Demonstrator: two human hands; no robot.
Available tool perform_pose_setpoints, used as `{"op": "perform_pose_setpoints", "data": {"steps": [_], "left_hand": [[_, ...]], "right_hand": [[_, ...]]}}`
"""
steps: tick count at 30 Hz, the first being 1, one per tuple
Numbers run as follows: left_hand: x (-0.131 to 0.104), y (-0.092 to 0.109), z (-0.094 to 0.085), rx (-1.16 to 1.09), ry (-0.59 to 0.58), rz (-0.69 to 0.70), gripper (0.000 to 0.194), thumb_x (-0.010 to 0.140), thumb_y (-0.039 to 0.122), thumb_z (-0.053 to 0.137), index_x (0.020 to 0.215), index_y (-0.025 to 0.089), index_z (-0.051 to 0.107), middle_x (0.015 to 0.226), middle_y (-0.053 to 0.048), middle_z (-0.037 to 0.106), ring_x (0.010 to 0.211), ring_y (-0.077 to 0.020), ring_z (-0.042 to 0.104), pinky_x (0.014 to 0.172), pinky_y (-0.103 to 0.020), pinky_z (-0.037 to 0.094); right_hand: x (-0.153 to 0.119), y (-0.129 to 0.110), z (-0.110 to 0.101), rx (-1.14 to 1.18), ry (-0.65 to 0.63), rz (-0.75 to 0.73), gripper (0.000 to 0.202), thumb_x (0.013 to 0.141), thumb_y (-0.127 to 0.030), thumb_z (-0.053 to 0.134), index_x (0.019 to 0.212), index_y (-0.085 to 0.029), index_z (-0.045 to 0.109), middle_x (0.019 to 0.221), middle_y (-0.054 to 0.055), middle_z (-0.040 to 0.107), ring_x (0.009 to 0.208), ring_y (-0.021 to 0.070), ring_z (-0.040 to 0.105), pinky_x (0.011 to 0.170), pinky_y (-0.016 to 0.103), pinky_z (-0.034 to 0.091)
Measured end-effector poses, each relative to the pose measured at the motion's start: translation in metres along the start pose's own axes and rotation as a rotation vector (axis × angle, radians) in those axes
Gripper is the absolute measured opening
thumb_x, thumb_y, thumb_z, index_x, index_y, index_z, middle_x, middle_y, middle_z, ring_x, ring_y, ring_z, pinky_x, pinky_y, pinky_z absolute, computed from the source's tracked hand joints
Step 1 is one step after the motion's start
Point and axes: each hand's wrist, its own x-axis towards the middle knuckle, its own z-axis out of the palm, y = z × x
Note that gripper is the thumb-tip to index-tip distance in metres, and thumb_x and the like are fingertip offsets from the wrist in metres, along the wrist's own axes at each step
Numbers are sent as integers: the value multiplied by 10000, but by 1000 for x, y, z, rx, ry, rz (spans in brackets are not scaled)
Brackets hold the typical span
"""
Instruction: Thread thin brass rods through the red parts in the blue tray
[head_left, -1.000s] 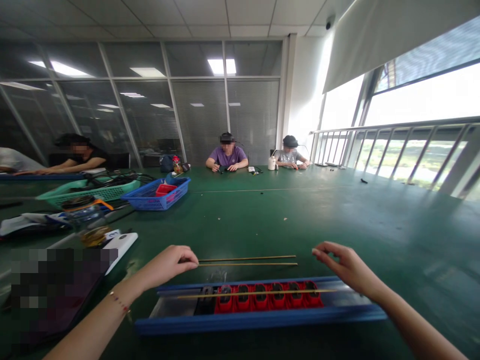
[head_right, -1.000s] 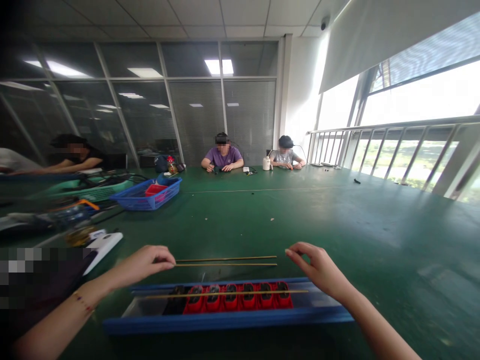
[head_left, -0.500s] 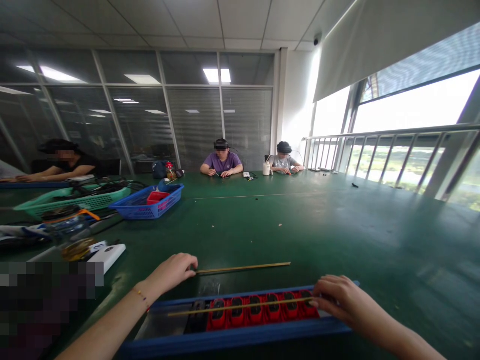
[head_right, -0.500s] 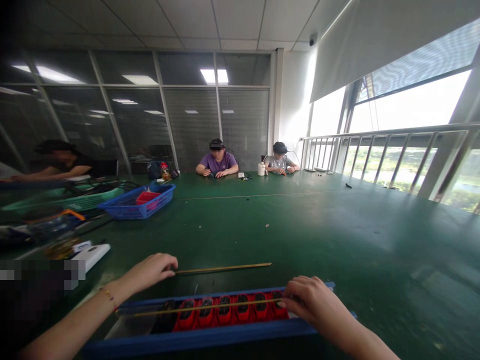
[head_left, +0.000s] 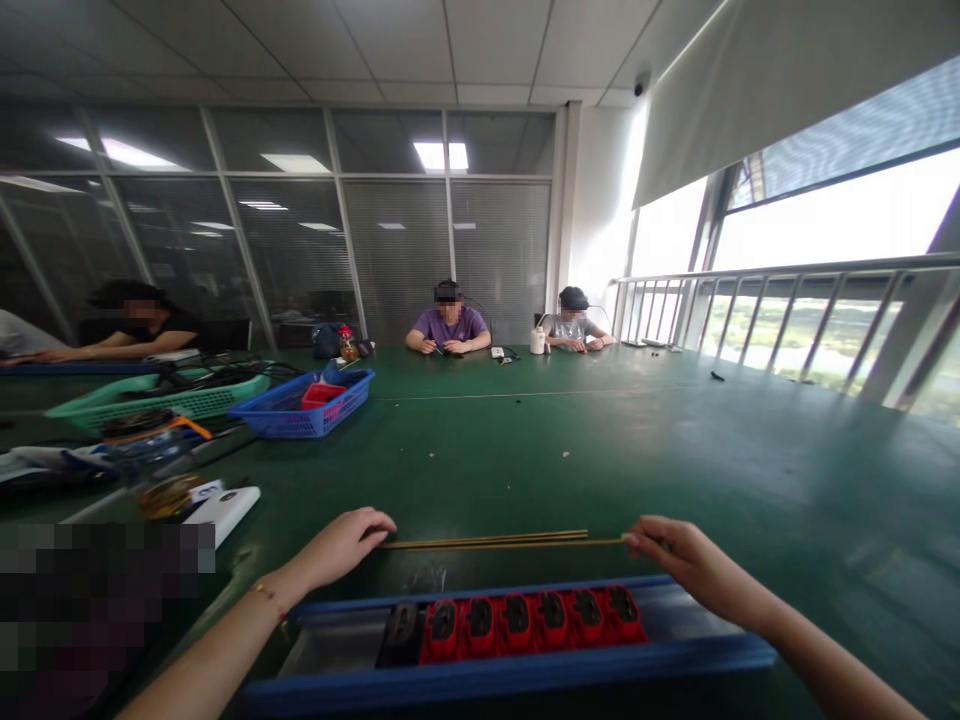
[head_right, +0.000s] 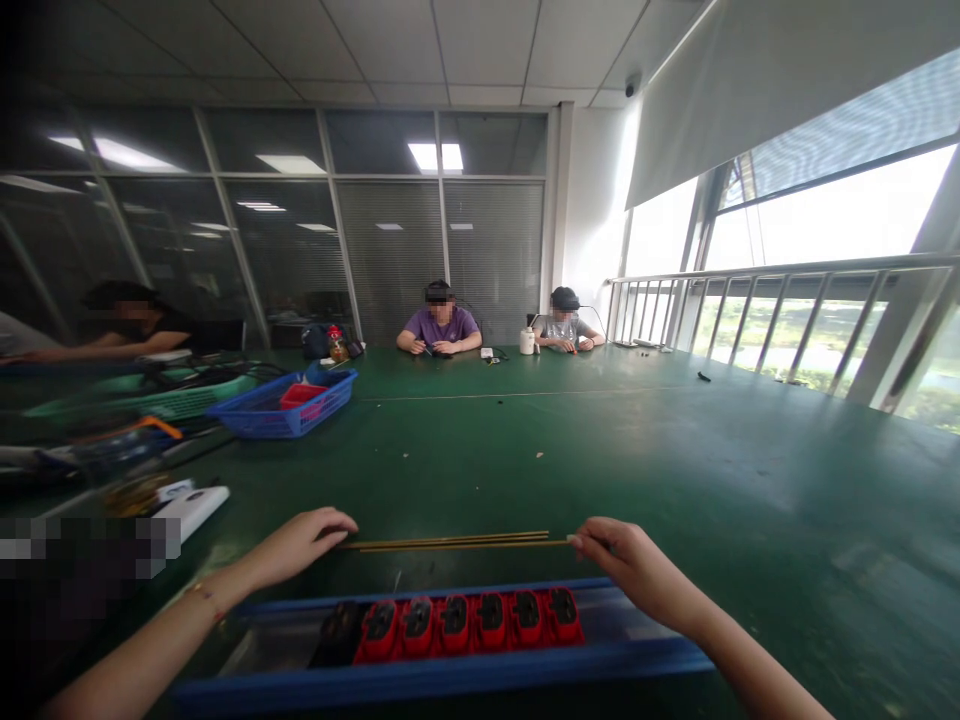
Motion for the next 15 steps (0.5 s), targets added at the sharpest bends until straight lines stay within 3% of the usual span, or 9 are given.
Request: {"op": "perform_pose_setpoints", "data": {"steps": [4, 9, 15], "left_hand": [[-4, -6, 0, -51, 48, -55, 323, 814, 378, 392, 1007, 241, 612, 1035, -20, 637, 968, -193, 563, 852, -270, 406], [-12, 3, -1, -42, -1, 3, 311, 777, 424, 459, 974, 248, 623, 996, -12, 634, 917, -187, 569, 800, -257, 425], [-11, 16, -5, 121, -62, 35, 192, 725, 288, 539, 882, 233, 636, 906, -11, 631, 853, -171, 570, 756, -248, 416]], "right_hand": [[22, 0, 22, -118, -51, -56, 347, 867, -399, 383, 730, -183, 617, 684, 2, 618, 622, 125, 537, 580, 201, 379], [46, -1, 39, -415, -124, -103, 248, 817, -383, 475, 746, -212, 641, 730, 10, 655, 659, 152, 582, 591, 222, 355], [70, -9, 55, -670, -182, -160, 146, 789, -199, 485, 793, -208, 631, 820, 36, 667, 811, 196, 596, 676, 265, 348]]}}
